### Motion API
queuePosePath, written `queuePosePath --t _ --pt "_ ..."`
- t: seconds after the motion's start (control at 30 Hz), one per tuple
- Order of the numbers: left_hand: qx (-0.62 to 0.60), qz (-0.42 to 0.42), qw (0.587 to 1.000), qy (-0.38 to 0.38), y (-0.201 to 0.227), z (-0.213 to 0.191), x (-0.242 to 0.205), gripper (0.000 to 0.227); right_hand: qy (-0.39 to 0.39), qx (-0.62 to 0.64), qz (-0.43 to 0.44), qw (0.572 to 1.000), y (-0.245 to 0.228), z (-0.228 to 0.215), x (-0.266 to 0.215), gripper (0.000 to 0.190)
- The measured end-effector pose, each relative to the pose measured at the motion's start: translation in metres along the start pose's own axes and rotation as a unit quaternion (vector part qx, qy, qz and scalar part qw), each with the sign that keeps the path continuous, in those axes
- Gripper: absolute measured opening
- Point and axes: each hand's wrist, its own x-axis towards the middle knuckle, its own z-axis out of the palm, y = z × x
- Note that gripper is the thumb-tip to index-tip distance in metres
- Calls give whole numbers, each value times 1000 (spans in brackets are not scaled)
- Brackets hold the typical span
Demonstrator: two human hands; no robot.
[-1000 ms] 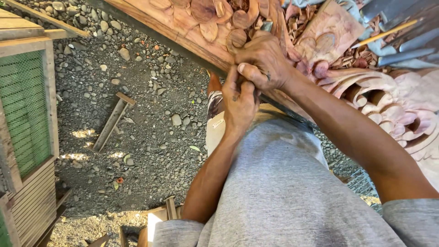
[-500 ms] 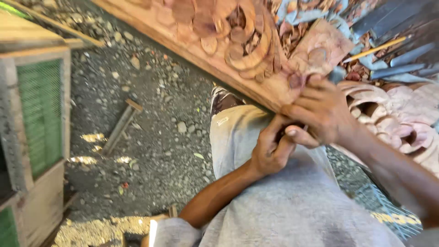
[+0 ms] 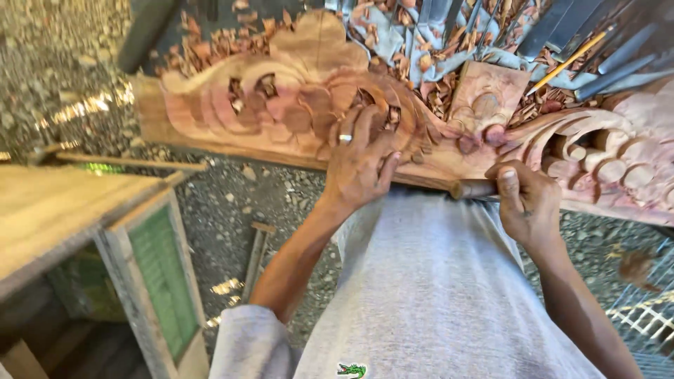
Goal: Carving an ornate design into a piece of wood using various chisels and a mallet.
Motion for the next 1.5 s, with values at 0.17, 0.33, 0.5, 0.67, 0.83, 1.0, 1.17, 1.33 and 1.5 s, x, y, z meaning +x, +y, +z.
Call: queuePosePath --t 0.17,0.33,0.5,0.67,0.83,1.0,1.17,1.33,1.5 --pt "103 126 977 -140 -37 6 20 58 82 60 95 990 -27 27 -16 52" --pt "32 103 990 -85 -38 -16 9 74 190 127 192 954 -8 61 -47 53" --pt "62 103 984 -134 -51 -7 35 72 269 171 245 915 13 56 -72 56" --pt "125 154 975 -100 -44 64 43 71 321 156 235 904 2 38 -81 60" --pt "-33 398 837 -375 -25 89 -15 47 352 195 204 893 22 39 -97 61" --pt "124 313 908 -250 -16 69 21 63 333 233 171 898 61 22 -97 59" --pt "265 163 936 -164 -51 34 -10 63 267 163 159 937 118 -10 -92 64" --pt "279 -122 952 -20 -38 -30 -61 55 258 64 91 960 172 -47 -77 53" --pt "271 -272 897 216 -74 -21 -135 61 217 -106 -21 970 193 -71 -47 42"
